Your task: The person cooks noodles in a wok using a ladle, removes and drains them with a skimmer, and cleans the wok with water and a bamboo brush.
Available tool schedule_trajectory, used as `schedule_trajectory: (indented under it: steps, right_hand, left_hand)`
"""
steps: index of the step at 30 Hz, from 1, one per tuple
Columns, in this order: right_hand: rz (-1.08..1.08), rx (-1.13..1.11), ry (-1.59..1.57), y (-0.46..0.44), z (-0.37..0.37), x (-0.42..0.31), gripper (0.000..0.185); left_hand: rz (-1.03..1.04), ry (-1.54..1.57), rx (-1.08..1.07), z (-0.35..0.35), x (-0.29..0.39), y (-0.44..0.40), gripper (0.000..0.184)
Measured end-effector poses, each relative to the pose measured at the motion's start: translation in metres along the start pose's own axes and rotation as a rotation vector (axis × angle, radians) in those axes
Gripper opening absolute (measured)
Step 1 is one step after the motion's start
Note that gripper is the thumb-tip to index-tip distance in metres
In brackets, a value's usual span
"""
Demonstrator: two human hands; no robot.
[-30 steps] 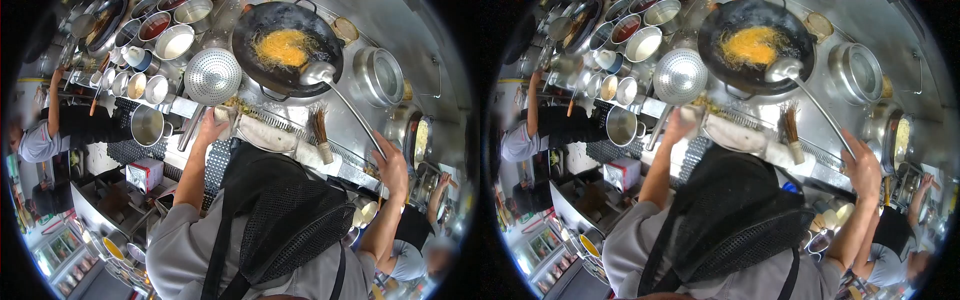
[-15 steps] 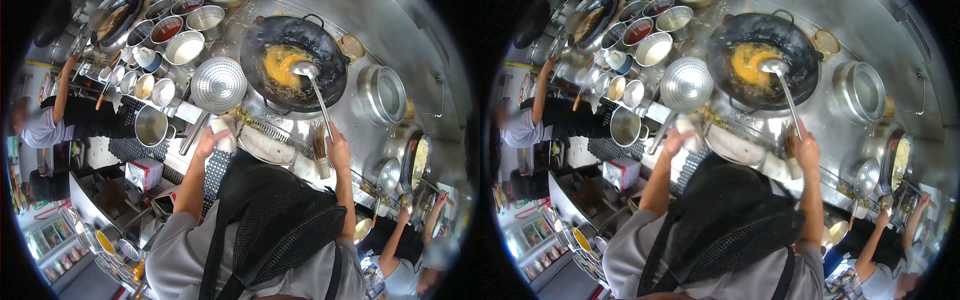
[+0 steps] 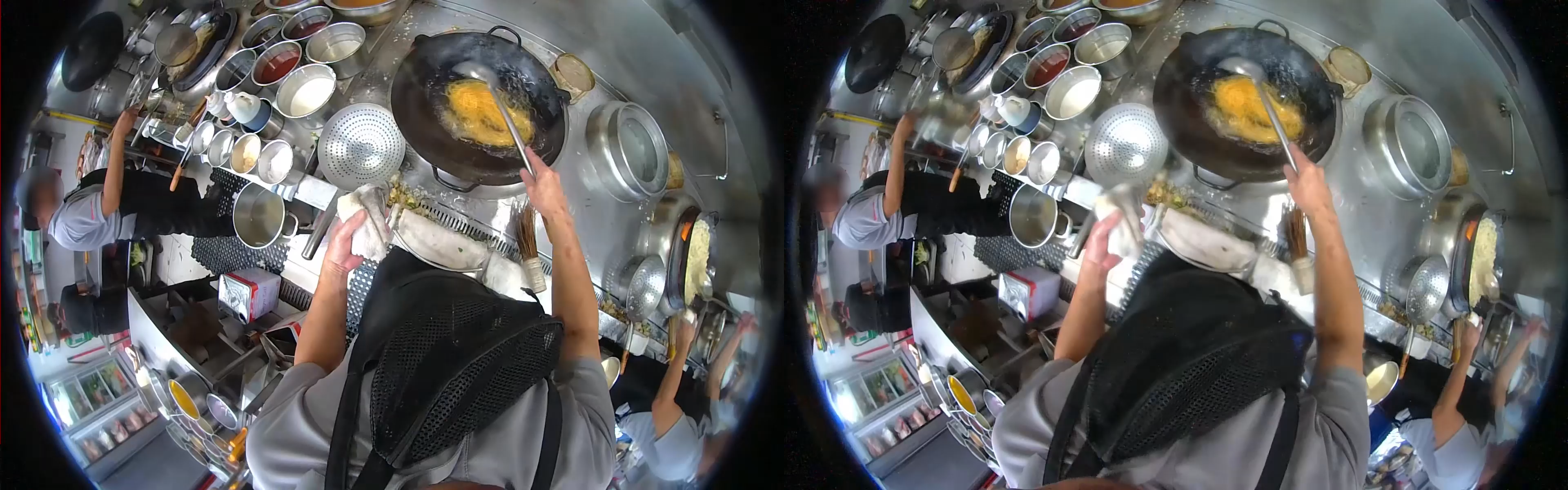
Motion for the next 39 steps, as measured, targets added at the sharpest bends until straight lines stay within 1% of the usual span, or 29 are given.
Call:
schedule_trajectory:
  steps: [1,2,3,5,6,7,9,10,11,13,16,18,19,21,23,24,25,26,27,28,29,30,31,32,33,35,36,37,39]
  right_hand:
    - [0.027,-0.073,-0.009,0.008,0.005,0.002,0.048]
    - [-0.028,-0.062,0.060,0.018,0.007,0.004,0.054]
    - [-0.021,-0.065,0.061,0.028,0.005,0.006,0.054]
    - [-0.019,-0.129,0.198,0.050,0.007,0.007,0.059]
    - [-0.048,-0.112,0.223,0.062,0.003,0.002,0.060]
    - [-0.041,-0.112,0.224,0.072,-0.003,-0.001,0.060]
    - [0.083,-0.190,0.278,0.092,-0.009,0.005,0.059]
    - [0.044,-0.159,0.297,0.101,-0.016,0.001,0.058]
    - [0.068,-0.154,0.317,0.111,-0.023,0.003,0.057]
    - [0.110,-0.155,0.364,0.127,-0.040,0.001,0.055]
    - [0.129,-0.125,0.525,0.145,-0.069,-0.012,0.050]
    - [0.160,-0.141,0.541,0.154,-0.091,-0.031,0.050]
    - [0.194,-0.171,0.508,0.157,-0.102,-0.038,0.048]
    - [0.103,-0.113,0.560,0.170,-0.126,-0.058,0.048]
    - [0.114,-0.139,0.529,0.176,-0.149,-0.096,0.046]
    - [0.120,-0.153,0.512,0.180,-0.158,-0.108,0.046]
    - [0.138,-0.151,0.476,0.182,-0.165,-0.118,0.043]
    - [0.237,-0.211,0.423,0.185,-0.166,-0.111,0.044]
    - [0.337,-0.270,0.370,0.188,-0.165,-0.102,0.046]
    - [0.264,-0.229,0.358,0.187,-0.162,-0.101,0.040]
    - [0.264,-0.226,0.325,0.184,-0.154,-0.088,0.040]
    - [0.262,-0.225,0.293,0.180,-0.144,-0.072,0.039]
    - [0.186,-0.181,0.295,0.174,-0.131,-0.059,0.042]
    - [0.239,-0.209,0.280,0.166,-0.114,-0.046,0.044]
    - [0.290,-0.236,0.265,0.156,-0.098,-0.034,0.047]
    - [0.266,-0.207,0.229,0.136,-0.066,-0.007,0.048]
    - [0.203,-0.138,0.216,0.126,-0.051,0.005,0.049]
    - [0.141,-0.068,0.201,0.117,-0.040,0.014,0.050]
    - [0.174,-0.018,0.214,0.096,-0.023,0.016,0.051]
  left_hand:
    - [-0.002,0.008,0.027,-0.005,-0.007,-0.001,0.050]
    - [-0.005,0.016,0.055,-0.010,-0.014,-0.001,0.047]
    - [-0.069,0.021,0.074,-0.009,-0.022,0.000,0.044]
    - [-0.086,0.019,0.109,-0.004,-0.030,-0.004,0.044]
    - [-0.097,0.014,0.143,-0.005,-0.033,-0.004,0.043]
    - [-0.130,0.016,0.097,-0.004,-0.038,-0.006,0.041]
    - [-0.148,0.024,0.092,-0.006,-0.044,-0.009,0.041]
    - [-0.159,0.028,0.088,-0.007,-0.046,-0.011,0.041]
    - [-0.164,0.030,0.086,-0.007,-0.046,-0.013,0.041]
    - [-0.221,0.041,0.028,-0.003,-0.051,-0.018,0.044]
    - [-0.220,0.083,0.006,0.003,-0.053,-0.026,0.049]
    - [-0.217,0.100,-0.003,0.008,-0.054,-0.033,0.050]
    - [-0.201,0.098,0.011,0.006,-0.055,-0.036,0.051]
    - [-0.185,0.099,0.029,0.007,-0.056,-0.043,0.052]
    - [-0.219,0.103,0.042,0.010,-0.060,-0.052,0.060]
    - [-0.237,0.089,0.019,-0.005,-0.071,-0.062,0.065]
    - [-0.254,0.098,0.040,-0.005,-0.073,-0.068,0.066]
    - [-0.270,0.108,0.061,-0.004,-0.077,-0.075,0.066]
    - [-0.284,0.097,0.031,0.003,-0.078,-0.083,0.066]
    - [-0.320,0.028,0.120,0.012,-0.073,-0.086,0.064]
    - [-0.354,-0.041,0.209,0.019,-0.071,-0.089,0.062]
    - [-0.370,-0.058,0.197,0.021,-0.076,-0.101,0.061]
    - [-0.364,-0.038,0.199,0.038,-0.077,-0.108,0.059]
    - [-0.356,-0.019,0.202,0.055,-0.078,-0.116,0.057]
    - [-0.385,-0.025,0.179,0.037,-0.101,-0.136,0.050]
    - [-0.398,-0.085,0.167,0.031,-0.120,-0.155,0.036]
    - [-0.343,-0.105,0.224,0.031,-0.118,-0.157,0.027]
    - [-0.333,-0.135,0.252,0.034,-0.115,-0.154,0.026]
    - [-0.299,-0.158,0.261,0.032,-0.112,-0.157,0.024]
Point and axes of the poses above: each hand's wrist, its own y-axis away from the middle knuckle, its own z-axis out of the palm, x = y × z, the point moved 10 cm from there along -y, towards the middle knuckle, and after that the axes turned 11 degrees about -x, right-handed, at the moved point
